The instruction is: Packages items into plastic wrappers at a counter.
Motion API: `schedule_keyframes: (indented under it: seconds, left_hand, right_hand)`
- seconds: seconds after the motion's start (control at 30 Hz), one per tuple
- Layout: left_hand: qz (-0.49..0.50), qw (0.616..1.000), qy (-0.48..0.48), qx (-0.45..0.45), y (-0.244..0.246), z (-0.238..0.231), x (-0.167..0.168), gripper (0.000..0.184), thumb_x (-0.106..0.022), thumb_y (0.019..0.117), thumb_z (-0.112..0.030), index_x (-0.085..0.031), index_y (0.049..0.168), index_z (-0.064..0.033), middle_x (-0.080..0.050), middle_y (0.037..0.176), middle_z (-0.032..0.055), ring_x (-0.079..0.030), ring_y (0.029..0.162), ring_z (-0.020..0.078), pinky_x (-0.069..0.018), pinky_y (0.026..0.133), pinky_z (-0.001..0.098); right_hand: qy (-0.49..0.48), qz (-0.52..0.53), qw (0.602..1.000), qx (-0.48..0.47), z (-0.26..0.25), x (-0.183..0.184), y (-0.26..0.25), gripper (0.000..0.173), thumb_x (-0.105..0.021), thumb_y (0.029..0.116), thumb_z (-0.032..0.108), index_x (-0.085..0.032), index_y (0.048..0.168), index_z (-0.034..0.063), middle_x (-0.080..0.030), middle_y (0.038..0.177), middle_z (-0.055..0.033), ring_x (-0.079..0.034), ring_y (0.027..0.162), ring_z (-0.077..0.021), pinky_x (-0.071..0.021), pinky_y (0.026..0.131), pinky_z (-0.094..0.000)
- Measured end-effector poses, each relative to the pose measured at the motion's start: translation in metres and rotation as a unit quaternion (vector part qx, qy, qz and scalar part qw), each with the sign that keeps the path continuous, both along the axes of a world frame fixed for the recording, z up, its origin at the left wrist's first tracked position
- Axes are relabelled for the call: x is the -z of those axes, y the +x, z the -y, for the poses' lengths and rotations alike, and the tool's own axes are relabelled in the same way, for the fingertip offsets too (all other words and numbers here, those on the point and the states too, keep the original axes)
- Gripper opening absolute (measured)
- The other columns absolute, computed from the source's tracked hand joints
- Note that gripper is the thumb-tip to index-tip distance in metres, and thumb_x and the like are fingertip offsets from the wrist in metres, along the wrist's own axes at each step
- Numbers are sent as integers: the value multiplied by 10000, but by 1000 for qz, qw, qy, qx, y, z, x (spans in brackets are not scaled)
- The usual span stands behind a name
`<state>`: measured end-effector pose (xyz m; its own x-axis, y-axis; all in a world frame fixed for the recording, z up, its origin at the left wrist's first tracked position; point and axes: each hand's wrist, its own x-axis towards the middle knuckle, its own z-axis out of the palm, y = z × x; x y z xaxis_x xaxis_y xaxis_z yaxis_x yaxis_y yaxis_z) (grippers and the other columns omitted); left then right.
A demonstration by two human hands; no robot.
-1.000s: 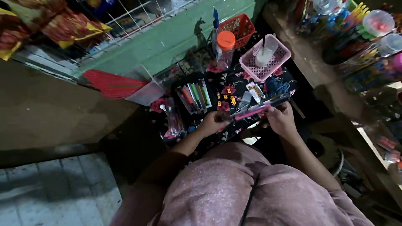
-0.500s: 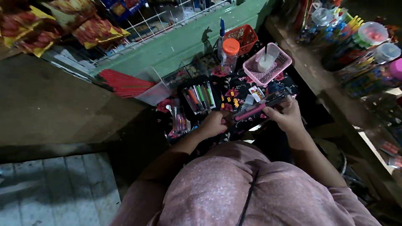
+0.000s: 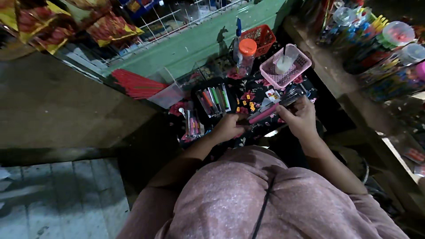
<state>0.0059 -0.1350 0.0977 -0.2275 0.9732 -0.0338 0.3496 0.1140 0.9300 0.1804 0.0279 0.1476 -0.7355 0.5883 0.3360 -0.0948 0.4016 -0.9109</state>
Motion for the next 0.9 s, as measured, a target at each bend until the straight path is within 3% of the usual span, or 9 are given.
schedule_keyframes:
  seconds: [0.3, 0.5, 0.63, 0.77, 0.9]
  left_hand:
    - [-98, 979, 141, -107, 15, 1, 6, 387, -731, 919, -115, -657, 1262, 47, -739, 1089, 152, -727, 965, 154, -584, 909, 318]
    - [-73, 982, 170, -25, 8, 5, 0, 302, -670, 923, -32, -649, 1210, 58, -719, 1092, 140, -707, 961, 107, -585, 895, 279]
    - [-78, 988, 131, 18, 3, 12, -8, 250, -579, 947, -26, -649, 1178, 40, -719, 1023, 109, -693, 838, 82, -593, 787, 262]
    - [-136, 982, 124, 51, -3, 12, -16, 165, -630, 938, -73, -668, 1069, 21, -725, 936, 114, -707, 838, 132, -592, 794, 328]
    - [-191, 969, 142, 67, -8, 12, -23, 115, -644, 974, -106, -699, 966, -5, -702, 869, 96, -673, 779, 137, -571, 756, 308]
  right_hand:
    - [-28, -44, 998, 44, 7, 3, 2, 338, -715, 899, 106, -547, 1179, 20, -699, 969, 73, -694, 837, -7, -617, 779, -231]
    - [-19, -39, 999, 28, 2, 0, 7, 374, -707, 892, 110, -534, 1205, 0, -686, 999, 71, -675, 878, 17, -598, 815, -211]
    - [-3, -11, 1000, -8, -3, -6, 8, 388, -696, 894, 131, -538, 1217, -14, -681, 1018, 72, -661, 917, 51, -578, 851, -178]
    - [-13, -2, 999, -48, -8, -9, 6, 412, -691, 900, 132, -527, 1252, -7, -690, 1027, 80, -670, 922, 42, -586, 851, -190]
    - [-35, 1, 997, -65, -8, -13, 2, 369, -691, 890, 111, -545, 1210, 1, -692, 989, 72, -686, 890, 22, -603, 828, -204]
